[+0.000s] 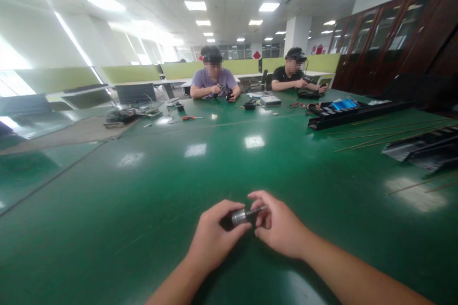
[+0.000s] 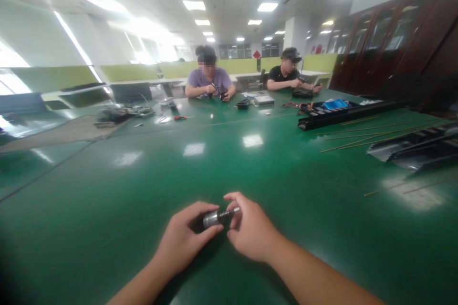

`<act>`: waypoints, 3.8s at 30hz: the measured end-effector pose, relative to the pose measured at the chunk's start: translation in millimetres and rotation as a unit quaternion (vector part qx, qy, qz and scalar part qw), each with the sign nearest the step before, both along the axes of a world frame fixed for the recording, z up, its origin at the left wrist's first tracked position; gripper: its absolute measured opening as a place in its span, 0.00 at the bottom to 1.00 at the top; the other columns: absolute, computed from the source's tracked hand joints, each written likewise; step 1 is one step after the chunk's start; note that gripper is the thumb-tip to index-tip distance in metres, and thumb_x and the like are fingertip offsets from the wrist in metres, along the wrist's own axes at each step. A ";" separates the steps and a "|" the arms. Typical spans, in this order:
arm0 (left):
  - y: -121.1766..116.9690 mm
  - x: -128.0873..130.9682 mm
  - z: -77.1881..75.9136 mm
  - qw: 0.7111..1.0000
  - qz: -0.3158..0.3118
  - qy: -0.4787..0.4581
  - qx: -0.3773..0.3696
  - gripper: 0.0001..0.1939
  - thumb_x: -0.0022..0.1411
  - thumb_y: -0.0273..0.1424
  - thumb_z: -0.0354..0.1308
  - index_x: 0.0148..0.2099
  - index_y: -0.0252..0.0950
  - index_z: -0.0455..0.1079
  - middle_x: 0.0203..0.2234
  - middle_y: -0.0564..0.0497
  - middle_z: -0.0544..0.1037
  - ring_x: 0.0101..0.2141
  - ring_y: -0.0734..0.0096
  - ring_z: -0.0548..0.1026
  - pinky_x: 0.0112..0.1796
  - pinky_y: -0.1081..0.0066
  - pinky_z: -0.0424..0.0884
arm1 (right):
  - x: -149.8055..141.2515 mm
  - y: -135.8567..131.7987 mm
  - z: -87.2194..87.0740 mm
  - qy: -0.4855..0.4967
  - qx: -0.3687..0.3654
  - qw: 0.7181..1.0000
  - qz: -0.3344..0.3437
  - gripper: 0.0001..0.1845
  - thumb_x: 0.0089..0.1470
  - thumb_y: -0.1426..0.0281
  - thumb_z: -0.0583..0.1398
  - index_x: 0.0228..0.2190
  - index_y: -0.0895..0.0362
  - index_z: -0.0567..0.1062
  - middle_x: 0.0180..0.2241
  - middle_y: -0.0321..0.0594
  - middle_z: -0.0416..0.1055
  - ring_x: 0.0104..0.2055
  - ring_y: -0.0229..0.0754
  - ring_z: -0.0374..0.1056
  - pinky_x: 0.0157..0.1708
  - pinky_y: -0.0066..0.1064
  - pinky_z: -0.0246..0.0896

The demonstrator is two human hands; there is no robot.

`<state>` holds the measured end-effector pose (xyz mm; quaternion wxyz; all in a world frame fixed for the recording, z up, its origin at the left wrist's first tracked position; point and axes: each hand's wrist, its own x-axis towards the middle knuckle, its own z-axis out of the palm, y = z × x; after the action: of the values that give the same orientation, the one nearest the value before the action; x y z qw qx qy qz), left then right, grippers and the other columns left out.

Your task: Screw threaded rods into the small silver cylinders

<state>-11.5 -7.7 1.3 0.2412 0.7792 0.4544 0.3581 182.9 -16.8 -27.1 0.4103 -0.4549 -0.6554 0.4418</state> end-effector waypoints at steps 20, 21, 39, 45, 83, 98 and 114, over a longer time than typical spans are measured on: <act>1.0 0.0 -1.9 0.999 -0.012 -0.032 0.016 0.13 0.52 0.26 0.67 0.41 0.41 0.75 0.34 0.54 0.79 0.35 0.69 0.77 0.37 0.72 0.70 | -0.7 -4.6 18.9 0.007 -0.011 1.000 -0.008 0.15 0.46 0.78 0.60 0.38 0.57 0.75 0.34 0.38 0.73 0.31 0.38 0.67 0.32 0.28 0.63; 0.9 0.2 -1.2 0.999 -0.012 -0.032 0.020 0.12 0.52 0.27 0.67 0.40 0.40 0.75 0.34 0.53 0.79 0.35 0.69 0.77 0.37 0.72 0.70 | -0.4 -4.8 19.3 0.002 -0.010 1.000 -0.009 0.14 0.46 0.78 0.61 0.38 0.58 0.76 0.33 0.38 0.73 0.30 0.38 0.67 0.31 0.28 0.63; -0.7 2.9 1.1 1.000 0.003 -0.017 0.013 0.11 0.51 0.29 0.69 0.39 0.40 0.77 0.33 0.52 0.81 0.34 0.67 0.78 0.37 0.71 0.72 | 1.8 -1.4 18.7 0.017 -0.043 0.999 -0.003 0.08 0.49 0.74 0.62 0.35 0.59 0.79 0.34 0.42 0.79 0.37 0.45 0.75 0.40 0.32 0.68; -1.6 4.5 3.6 1.000 0.003 -0.020 0.019 0.09 0.52 0.32 0.68 0.38 0.39 0.77 0.32 0.50 0.81 0.34 0.65 0.78 0.36 0.70 0.73 | 3.1 0.5 19.1 0.015 -0.046 0.999 -0.006 0.07 0.49 0.74 0.62 0.33 0.59 0.79 0.33 0.42 0.79 0.36 0.44 0.75 0.39 0.32 0.68; -0.7 2.7 2.7 0.996 -0.028 -0.024 0.082 0.09 0.54 0.30 0.67 0.40 0.39 0.77 0.34 0.50 0.81 0.35 0.67 0.78 0.38 0.71 0.74 | 5.1 1.9 18.7 0.029 -0.041 0.999 -0.004 0.03 0.47 0.74 0.63 0.29 0.59 0.75 0.30 0.38 0.77 0.33 0.41 0.73 0.35 0.29 0.66; -1.1 3.5 4.4 0.993 -0.028 -0.024 0.111 0.09 0.54 0.29 0.67 0.40 0.39 0.77 0.34 0.49 0.81 0.35 0.67 0.79 0.38 0.71 0.75 | 5.1 2.0 18.1 0.039 -0.040 0.998 -0.004 0.03 0.47 0.73 0.63 0.29 0.58 0.75 0.29 0.37 0.76 0.32 0.40 0.72 0.35 0.29 0.66; -0.2 1.2 3.4 0.994 -0.033 -0.030 0.104 0.11 0.54 0.27 0.68 0.41 0.39 0.76 0.35 0.51 0.80 0.35 0.70 0.78 0.38 0.74 0.73 | 3.6 -0.4 19.2 0.038 -0.040 0.998 -0.005 0.03 0.50 0.72 0.63 0.30 0.59 0.76 0.28 0.37 0.75 0.30 0.39 0.71 0.32 0.28 0.64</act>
<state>-10.3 -7.9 4.7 0.1836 0.8035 0.3814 0.4185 186.5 -17.2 -7.8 0.4188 -0.4573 -0.6183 0.4828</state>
